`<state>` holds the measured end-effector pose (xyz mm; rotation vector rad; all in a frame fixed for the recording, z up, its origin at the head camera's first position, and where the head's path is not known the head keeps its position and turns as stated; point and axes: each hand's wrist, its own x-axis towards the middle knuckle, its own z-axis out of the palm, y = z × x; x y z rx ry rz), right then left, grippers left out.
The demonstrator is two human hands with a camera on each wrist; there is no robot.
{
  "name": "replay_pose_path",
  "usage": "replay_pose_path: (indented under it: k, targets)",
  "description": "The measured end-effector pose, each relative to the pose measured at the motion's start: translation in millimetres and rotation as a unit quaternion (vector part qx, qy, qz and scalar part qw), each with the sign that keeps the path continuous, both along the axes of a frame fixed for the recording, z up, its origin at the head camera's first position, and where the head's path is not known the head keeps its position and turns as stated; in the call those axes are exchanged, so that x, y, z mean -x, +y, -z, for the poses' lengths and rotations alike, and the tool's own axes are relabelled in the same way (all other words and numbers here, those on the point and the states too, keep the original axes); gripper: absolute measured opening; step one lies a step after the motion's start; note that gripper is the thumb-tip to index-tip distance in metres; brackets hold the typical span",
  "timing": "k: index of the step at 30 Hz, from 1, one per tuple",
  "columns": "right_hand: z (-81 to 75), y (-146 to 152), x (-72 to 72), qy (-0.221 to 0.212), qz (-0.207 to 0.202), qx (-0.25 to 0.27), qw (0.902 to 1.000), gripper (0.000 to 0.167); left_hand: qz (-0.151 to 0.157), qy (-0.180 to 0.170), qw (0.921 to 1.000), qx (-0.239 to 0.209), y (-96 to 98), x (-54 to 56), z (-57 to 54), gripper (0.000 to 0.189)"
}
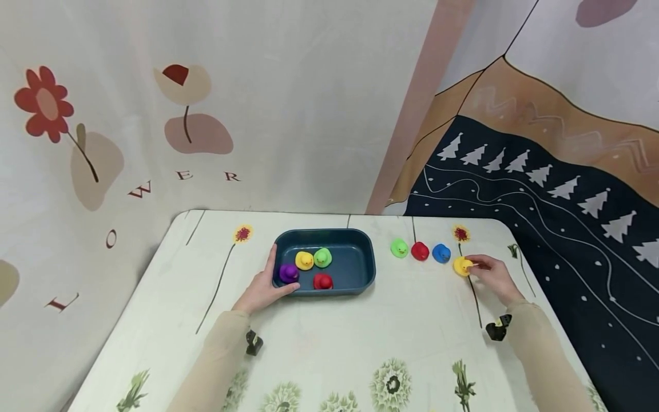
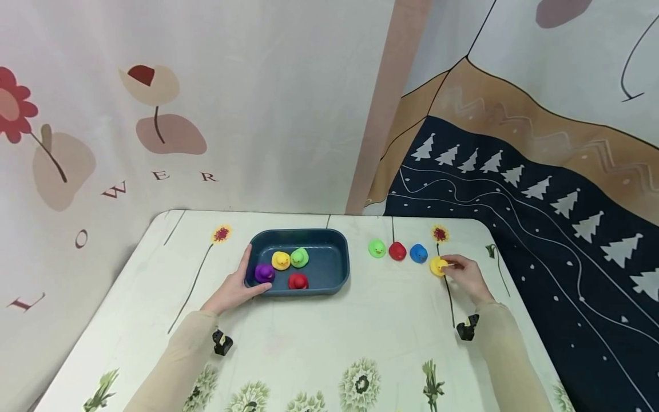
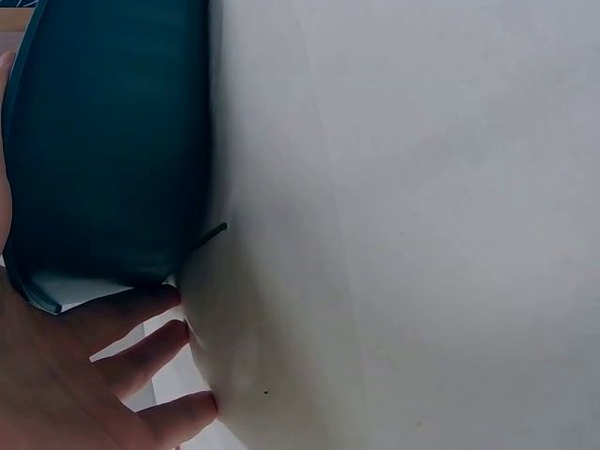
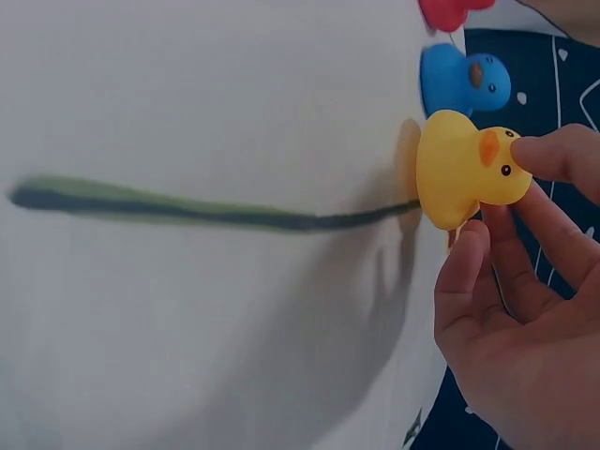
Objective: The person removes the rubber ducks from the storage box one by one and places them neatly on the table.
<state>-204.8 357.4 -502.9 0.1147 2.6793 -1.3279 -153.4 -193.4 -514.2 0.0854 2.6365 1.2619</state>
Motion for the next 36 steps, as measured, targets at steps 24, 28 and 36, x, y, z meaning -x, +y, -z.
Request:
replay_pose_path:
  k: [24,28,36]
  targets:
    - [-10.7,4,29.0,0.008,-0.038,-0.047,0.9981,0.041,-0.001,0.000,1.0000,-0.004,0.4,0.3,1.2,0.115]
    - [-9.5,6,30.7,-0.007,-0.046,-0.054,0.9974,0.041,0.002,0.000,1.0000,-0.005,0.4,0.3,2.1,0.116]
    - [-2.4,6,29.1,-0.021,-0.044,-0.054,0.9974,0.042,-0.001,0.000,1.0000,-0.005,0.5,0.2,1.3,0.114]
